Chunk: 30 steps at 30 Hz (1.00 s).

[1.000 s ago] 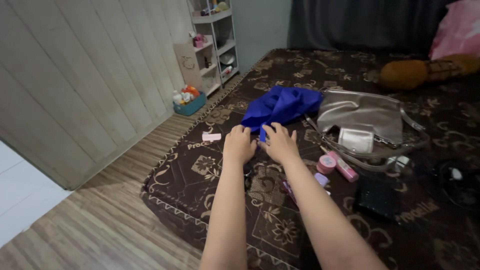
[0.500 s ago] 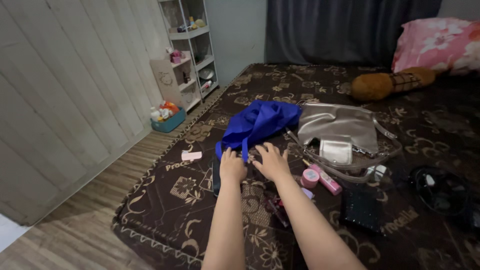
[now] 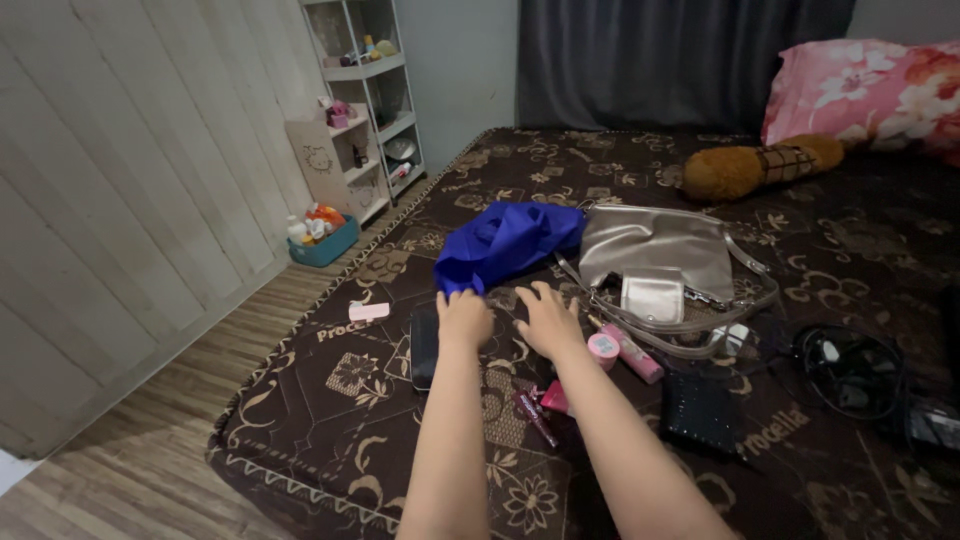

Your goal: The person packs a blue tote bag with a laptop, charger, and other small items on a bed. They then place a wallet into a silver handbag. The packing is done by hand without tools.

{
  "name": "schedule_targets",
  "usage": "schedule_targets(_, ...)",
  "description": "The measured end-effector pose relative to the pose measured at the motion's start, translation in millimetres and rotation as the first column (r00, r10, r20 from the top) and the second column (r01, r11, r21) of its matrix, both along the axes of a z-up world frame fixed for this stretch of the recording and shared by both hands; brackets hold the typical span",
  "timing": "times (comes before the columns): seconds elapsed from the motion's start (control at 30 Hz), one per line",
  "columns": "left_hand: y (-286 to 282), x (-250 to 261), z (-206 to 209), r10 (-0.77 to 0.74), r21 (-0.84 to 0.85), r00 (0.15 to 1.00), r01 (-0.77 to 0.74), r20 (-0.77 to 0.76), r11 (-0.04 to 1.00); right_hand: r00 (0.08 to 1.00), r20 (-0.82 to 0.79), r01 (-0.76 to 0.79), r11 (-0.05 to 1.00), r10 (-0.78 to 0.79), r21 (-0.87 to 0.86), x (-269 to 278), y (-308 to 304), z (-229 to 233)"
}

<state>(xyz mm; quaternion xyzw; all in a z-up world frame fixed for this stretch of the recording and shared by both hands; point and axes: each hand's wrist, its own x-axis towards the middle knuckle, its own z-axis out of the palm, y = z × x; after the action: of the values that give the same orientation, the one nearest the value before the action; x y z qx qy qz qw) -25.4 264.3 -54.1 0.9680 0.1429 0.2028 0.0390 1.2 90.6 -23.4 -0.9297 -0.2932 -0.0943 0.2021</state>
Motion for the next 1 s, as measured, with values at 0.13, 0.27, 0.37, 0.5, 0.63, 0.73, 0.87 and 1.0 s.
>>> schedule_targets(0.13,-22.8,2.0,32.4,-0.118,-0.104,0.976,0.138,0.183,0.985,0.999,0.007,0.031,1.000,-0.031,0.005,1.2,-9.2,3.2)
schedule_targets(0.27,-58.3,0.3,64.6,-0.257,-0.185,0.903,0.334,0.345,0.924,0.992,-0.078,0.100,0.995,-0.097,0.025,6.7,-26.3,8.2)
schedule_targets(0.37,-98.1,-1.9,91.4,-0.371,-0.202,0.796,0.511,0.478,0.835,0.981,-0.163,0.121,0.990,-0.109,0.068,13.6,-43.0,9.9)
schedule_targets(0.5,-161.3,-5.2,137.1,-0.515,-0.253,0.647,0.727,0.562,0.638,0.987,0.136,-0.129,0.918,0.083,0.375,14.9,-82.6,-5.9)
schedule_targets(0.63,-219.4,-15.2,180.7,-0.581,-0.375,0.608,0.793,0.540,0.480,0.962,-0.246,0.200,0.913,-0.115,0.355,28.8,-109.5,-15.8)
schedule_targets(0.73,-249.0,-23.5,197.5,-0.630,-0.382,0.528,0.849,0.569,0.366,0.991,-0.126,0.108,0.836,-0.047,0.538,39.6,-133.1,-29.0)
schedule_targets(0.87,-269.9,-23.8,195.2,-0.620,-0.356,0.518,0.855,0.589,0.377,0.997,0.070,-0.017,0.761,-0.038,0.648,67.0,-162.6,-37.6)
schedule_targets(1.0,-267.3,-12.6,170.0,-0.501,-0.403,0.513,0.858,0.697,0.319,0.998,0.039,-0.060,0.735,0.045,0.676,75.6,-195.6,-35.6)
